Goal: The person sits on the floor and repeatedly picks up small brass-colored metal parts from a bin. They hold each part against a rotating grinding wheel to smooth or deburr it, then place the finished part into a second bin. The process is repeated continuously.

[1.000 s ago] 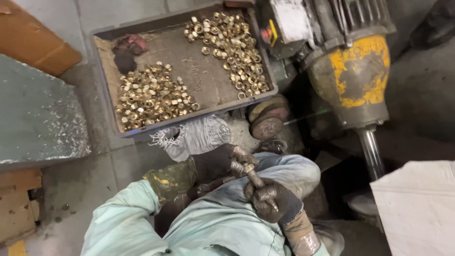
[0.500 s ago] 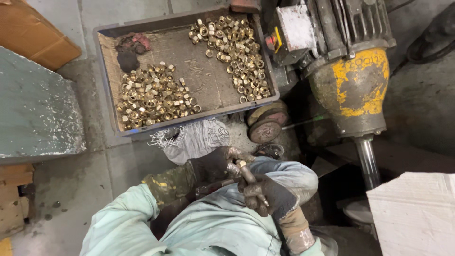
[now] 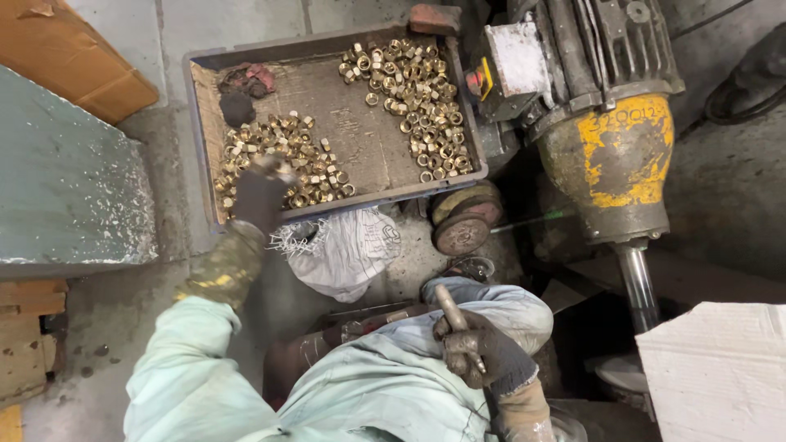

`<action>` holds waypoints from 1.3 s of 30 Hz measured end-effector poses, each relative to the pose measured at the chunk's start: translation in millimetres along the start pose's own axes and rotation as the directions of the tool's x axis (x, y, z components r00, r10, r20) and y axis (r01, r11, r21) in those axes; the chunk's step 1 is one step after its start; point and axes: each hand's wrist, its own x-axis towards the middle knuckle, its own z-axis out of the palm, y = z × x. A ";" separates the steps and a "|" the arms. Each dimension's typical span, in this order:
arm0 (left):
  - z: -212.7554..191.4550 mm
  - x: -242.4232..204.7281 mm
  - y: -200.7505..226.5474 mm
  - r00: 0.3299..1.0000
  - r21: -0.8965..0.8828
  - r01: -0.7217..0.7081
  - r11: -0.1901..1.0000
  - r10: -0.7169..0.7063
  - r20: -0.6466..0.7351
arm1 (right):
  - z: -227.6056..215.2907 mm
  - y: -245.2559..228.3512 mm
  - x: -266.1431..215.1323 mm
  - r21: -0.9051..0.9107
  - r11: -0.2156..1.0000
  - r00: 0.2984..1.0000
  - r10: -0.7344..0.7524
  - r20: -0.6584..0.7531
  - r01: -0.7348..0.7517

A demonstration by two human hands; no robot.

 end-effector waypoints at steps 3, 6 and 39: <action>-30.4 16.9 1.9 0.999 -0.034 0.051 0.998 -0.051 -0.003 | -18.7 28.1 12.9 -0.117 0.921 0.922 -0.352 0.163 0.372; -47.3 26.0 -3.1 0.987 -0.176 0.157 0.972 -0.146 0.071 | -26.7 45.9 17.2 -0.183 0.754 0.771 -0.581 0.262 0.631; 202.1 -232.2 167.4 -0.290 0.108 0.783 0.613 0.205 0.935 | 32.5 107.0 -147.7 0.305 0.880 0.819 -0.146 -0.554 0.363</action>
